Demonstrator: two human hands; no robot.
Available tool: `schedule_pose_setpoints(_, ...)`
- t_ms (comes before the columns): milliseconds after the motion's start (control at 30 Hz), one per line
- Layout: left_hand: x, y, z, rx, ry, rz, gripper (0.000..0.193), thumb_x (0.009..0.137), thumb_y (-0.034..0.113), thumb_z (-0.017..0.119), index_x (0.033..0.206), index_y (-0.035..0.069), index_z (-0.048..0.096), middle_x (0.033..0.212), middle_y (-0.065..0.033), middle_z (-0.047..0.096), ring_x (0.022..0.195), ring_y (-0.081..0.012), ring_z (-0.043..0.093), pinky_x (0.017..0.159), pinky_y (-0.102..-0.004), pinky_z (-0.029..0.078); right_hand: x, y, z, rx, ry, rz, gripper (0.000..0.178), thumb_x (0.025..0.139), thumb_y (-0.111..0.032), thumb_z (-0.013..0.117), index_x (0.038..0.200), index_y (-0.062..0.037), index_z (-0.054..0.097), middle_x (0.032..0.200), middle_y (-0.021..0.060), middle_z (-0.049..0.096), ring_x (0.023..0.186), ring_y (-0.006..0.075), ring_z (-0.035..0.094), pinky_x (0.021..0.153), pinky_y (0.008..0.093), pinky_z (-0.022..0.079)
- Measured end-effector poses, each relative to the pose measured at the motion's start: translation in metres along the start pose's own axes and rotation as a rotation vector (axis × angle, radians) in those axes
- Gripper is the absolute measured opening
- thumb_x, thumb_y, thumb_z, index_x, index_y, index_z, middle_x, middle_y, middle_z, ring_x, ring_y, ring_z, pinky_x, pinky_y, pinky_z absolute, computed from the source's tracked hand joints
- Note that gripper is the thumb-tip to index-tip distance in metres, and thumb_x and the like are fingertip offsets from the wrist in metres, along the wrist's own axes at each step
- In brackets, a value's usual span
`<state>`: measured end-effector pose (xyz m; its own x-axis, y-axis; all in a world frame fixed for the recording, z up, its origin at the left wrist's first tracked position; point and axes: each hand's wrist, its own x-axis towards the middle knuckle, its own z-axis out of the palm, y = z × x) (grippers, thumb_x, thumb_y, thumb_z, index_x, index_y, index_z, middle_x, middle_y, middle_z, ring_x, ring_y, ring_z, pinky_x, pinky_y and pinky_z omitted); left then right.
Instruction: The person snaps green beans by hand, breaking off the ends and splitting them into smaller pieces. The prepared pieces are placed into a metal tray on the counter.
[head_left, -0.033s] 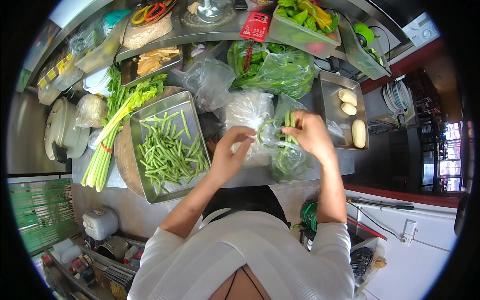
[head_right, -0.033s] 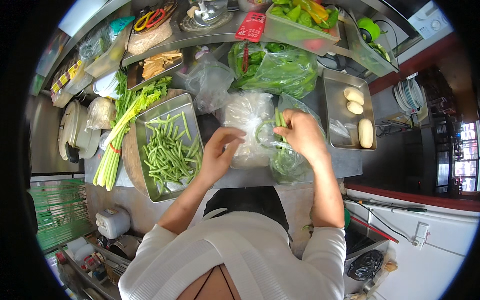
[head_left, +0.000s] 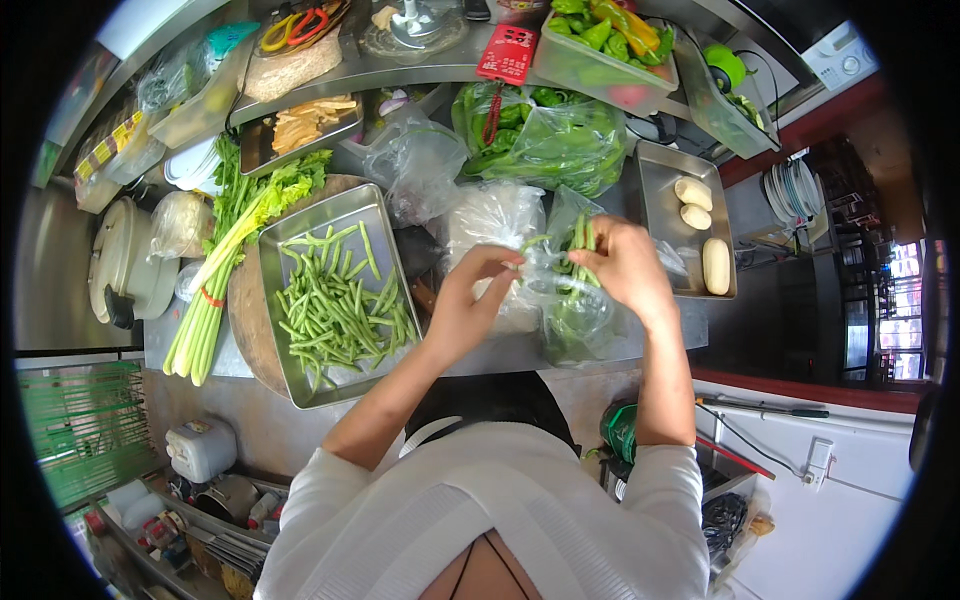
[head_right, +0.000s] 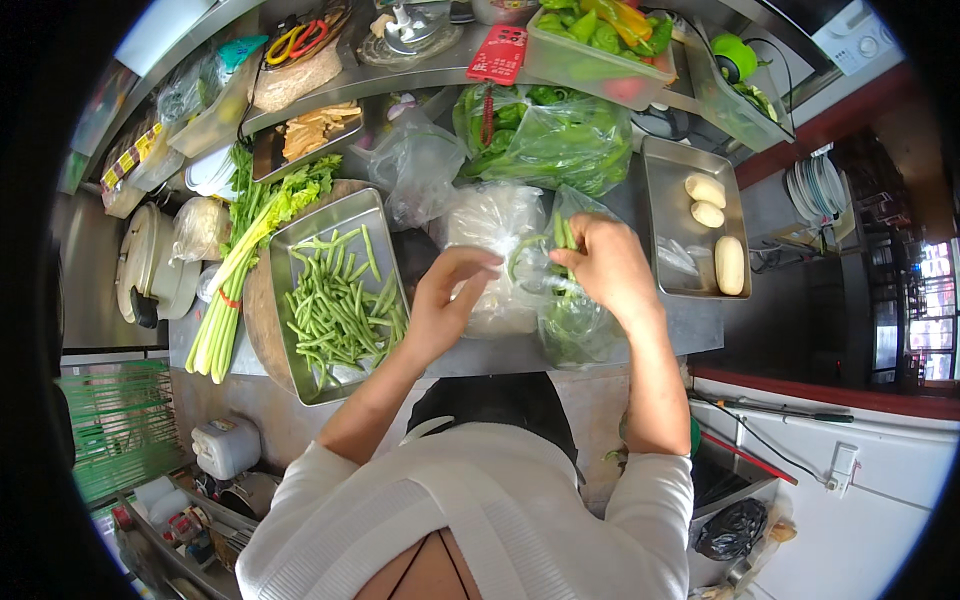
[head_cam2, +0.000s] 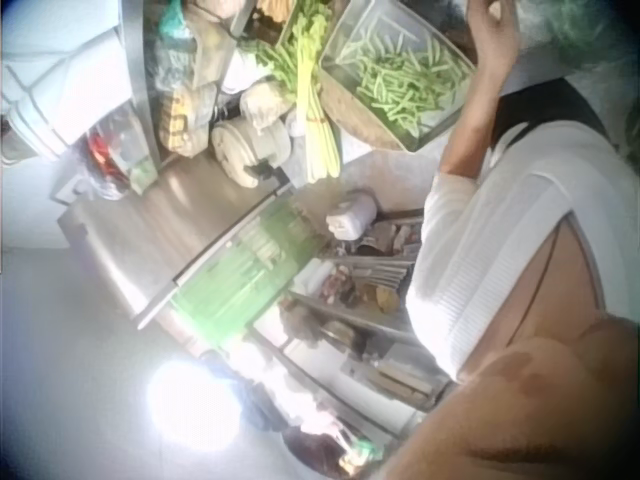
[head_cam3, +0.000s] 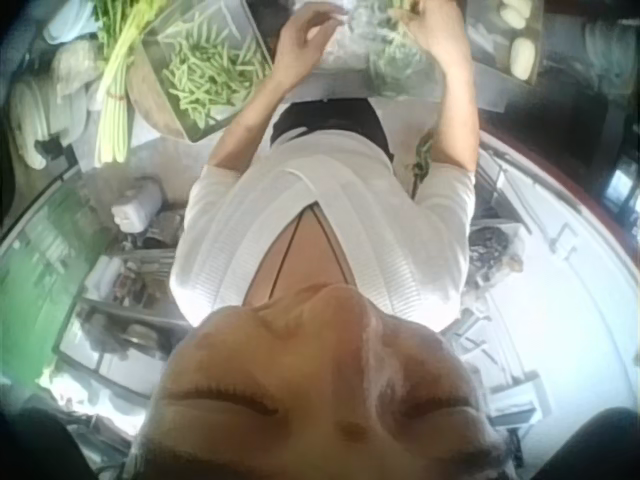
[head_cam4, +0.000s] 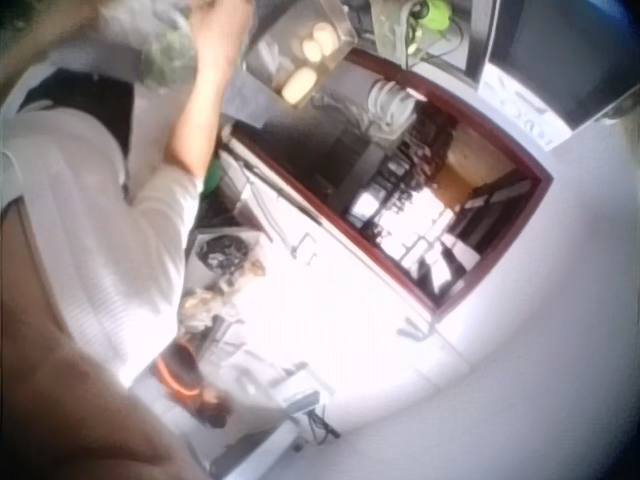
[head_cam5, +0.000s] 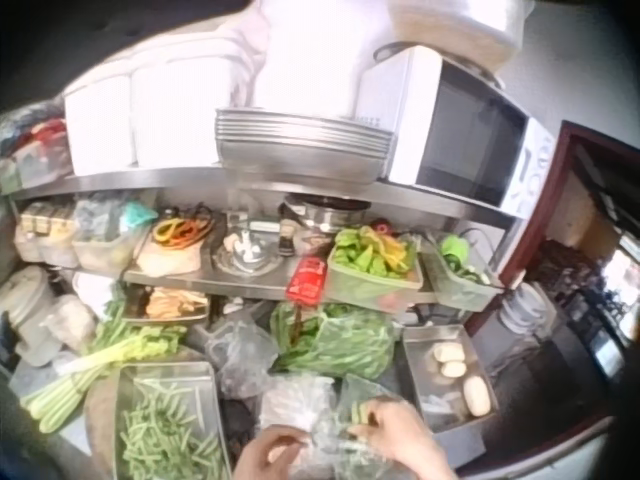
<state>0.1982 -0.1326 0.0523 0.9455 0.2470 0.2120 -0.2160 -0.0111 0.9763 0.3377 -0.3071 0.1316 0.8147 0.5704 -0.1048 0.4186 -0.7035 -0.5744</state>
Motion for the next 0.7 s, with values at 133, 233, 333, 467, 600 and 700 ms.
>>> schedule_pose_setpoints(133,0.047,-0.006,0.041,-0.142,-0.084,0.051,0.033,0.094,0.000,0.056,0.126,0.001,0.050,0.124,-0.0111,0.058,0.114,-0.0196,0.059,0.098,-0.0329,0.046,0.000,-0.003,-0.021,-0.308,0.178,-0.104,0.027,0.081,-0.013,0.073,0.094,0.0045,0.057,0.090,0.0254,0.064,0.084,0.0418,0.064,0.070,0.0484,0.048)
schedule_pose_setpoints(233,0.069,-0.017,0.066,-0.102,-0.178,-0.021,0.046,0.093,0.007,0.062,0.134,0.001,0.042,0.133,-0.0124,0.053,0.126,-0.0222,0.051,0.105,-0.0374,0.040,0.010,-0.004,-0.026,-0.388,0.035,-0.019,0.029,0.086,-0.015,0.065,0.102,0.0059,0.053,0.096,0.0276,0.064,0.092,0.0456,0.062,0.077,0.0523,0.049)
schedule_pose_setpoints(333,0.068,-0.043,0.081,-0.076,-0.214,-0.014,0.062,0.091,0.018,0.068,0.140,0.002,0.034,0.137,-0.0204,0.047,0.129,-0.0284,0.046,0.108,-0.0404,0.037,0.013,-0.012,-0.025,-0.358,0.147,-0.033,0.028,0.087,-0.016,0.064,0.102,0.0048,0.052,0.096,0.0279,0.064,0.089,0.0456,0.063,0.075,0.0519,0.050)
schedule_pose_setpoints(467,0.061,-0.062,0.087,-0.101,-0.304,0.095,0.068,0.090,0.022,0.070,0.142,0.000,0.031,0.138,-0.0199,0.045,0.130,-0.0277,0.044,0.110,-0.0414,0.034,0.018,-0.015,-0.022,-0.397,0.131,-0.125,0.030,0.087,-0.018,0.064,0.104,0.0033,0.052,0.093,0.0263,0.064,0.087,0.0441,0.064,0.073,0.0514,0.051)
schedule_pose_setpoints(600,0.057,-0.039,0.086,-0.209,-0.221,-0.039,0.051,0.098,0.018,0.057,0.138,-0.004,0.037,0.129,-0.0153,0.054,0.123,-0.0235,0.049,0.104,-0.0363,0.037,0.018,-0.040,-0.020,-0.284,0.164,-0.286,0.030,0.086,-0.017,0.066,0.104,0.0030,0.052,0.091,0.0210,0.064,0.081,0.0415,0.065,0.070,0.0462,0.053)
schedule_pose_setpoints(700,0.061,-0.013,0.080,-0.359,0.035,-0.043,0.025,0.104,0.020,0.043,0.118,0.000,0.047,0.104,-0.0072,0.055,0.100,-0.0173,0.053,0.092,-0.0317,0.042,0.027,-0.046,-0.029,0.074,-0.005,-0.286,0.025,0.089,-0.013,0.066,0.105,0.0020,0.054,0.095,0.0127,0.064,0.080,0.0216,0.067,0.073,0.0312,0.054)
